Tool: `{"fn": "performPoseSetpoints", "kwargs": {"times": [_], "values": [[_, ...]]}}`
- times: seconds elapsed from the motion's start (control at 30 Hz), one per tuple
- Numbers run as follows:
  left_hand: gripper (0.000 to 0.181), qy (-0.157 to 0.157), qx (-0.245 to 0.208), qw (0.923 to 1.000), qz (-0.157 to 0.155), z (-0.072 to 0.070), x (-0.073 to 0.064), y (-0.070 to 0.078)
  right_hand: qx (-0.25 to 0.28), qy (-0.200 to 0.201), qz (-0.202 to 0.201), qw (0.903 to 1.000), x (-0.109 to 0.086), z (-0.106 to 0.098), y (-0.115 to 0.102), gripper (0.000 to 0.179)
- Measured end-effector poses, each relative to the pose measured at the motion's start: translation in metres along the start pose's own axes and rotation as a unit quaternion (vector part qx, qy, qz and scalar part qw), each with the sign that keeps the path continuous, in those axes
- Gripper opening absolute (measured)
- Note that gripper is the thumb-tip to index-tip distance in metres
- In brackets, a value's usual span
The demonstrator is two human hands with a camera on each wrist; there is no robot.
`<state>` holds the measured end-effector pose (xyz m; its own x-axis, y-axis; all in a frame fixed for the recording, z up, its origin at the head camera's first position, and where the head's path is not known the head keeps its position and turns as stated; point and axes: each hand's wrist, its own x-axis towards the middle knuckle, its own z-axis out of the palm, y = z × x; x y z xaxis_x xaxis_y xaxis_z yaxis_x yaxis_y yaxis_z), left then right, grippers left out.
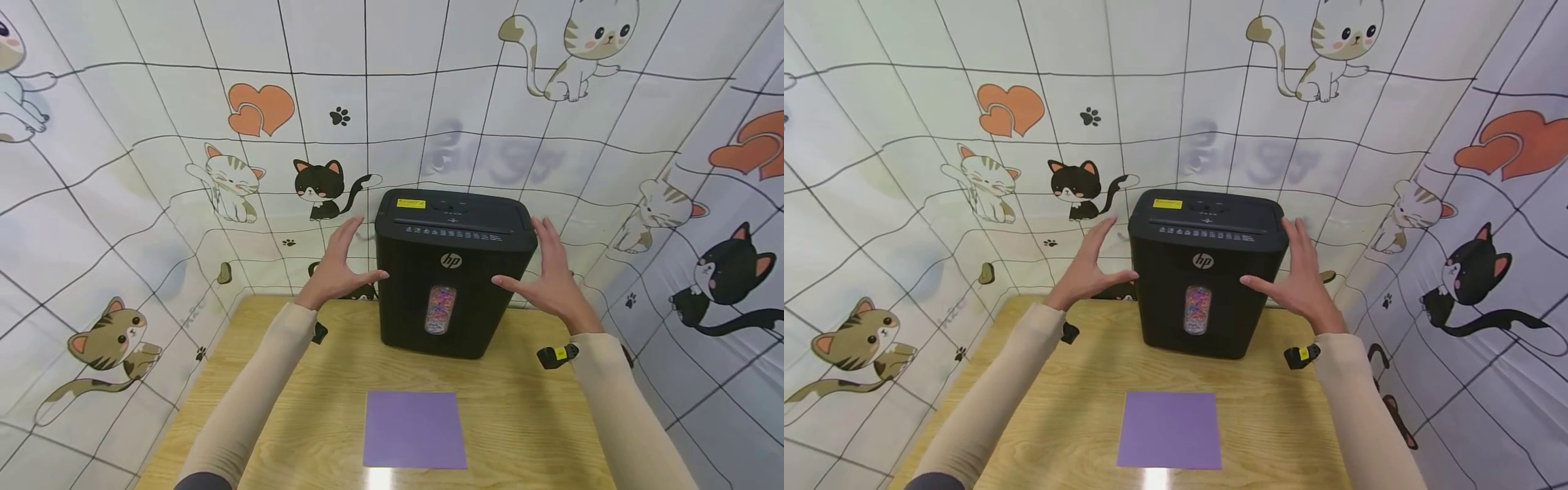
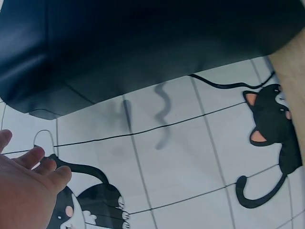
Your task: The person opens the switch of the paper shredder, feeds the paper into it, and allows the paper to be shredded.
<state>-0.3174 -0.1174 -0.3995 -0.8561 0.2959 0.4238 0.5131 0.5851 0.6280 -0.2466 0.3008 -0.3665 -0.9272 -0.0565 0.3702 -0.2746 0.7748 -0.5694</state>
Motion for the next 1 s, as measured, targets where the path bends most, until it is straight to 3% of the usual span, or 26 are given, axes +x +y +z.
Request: {"fn": "performPoseSetpoints", "kwargs": {"times": [0.5, 1.0], "values": [[0.122, -0.007, -0.005, 0.9995, -0.032, 0.034, -0.059, -0.029, 0.021, 0.025, 0.025, 0.9992, -0.047, 0.034, 0.032, 0.13], [0.122, -0.005, -0.017, 0.9983, -0.055, 0.065, -0.112, -0.055, 0.054, 0.007, 0.041, 0.9977, -0.088, 0.076, 0.053, 0.13]]}}
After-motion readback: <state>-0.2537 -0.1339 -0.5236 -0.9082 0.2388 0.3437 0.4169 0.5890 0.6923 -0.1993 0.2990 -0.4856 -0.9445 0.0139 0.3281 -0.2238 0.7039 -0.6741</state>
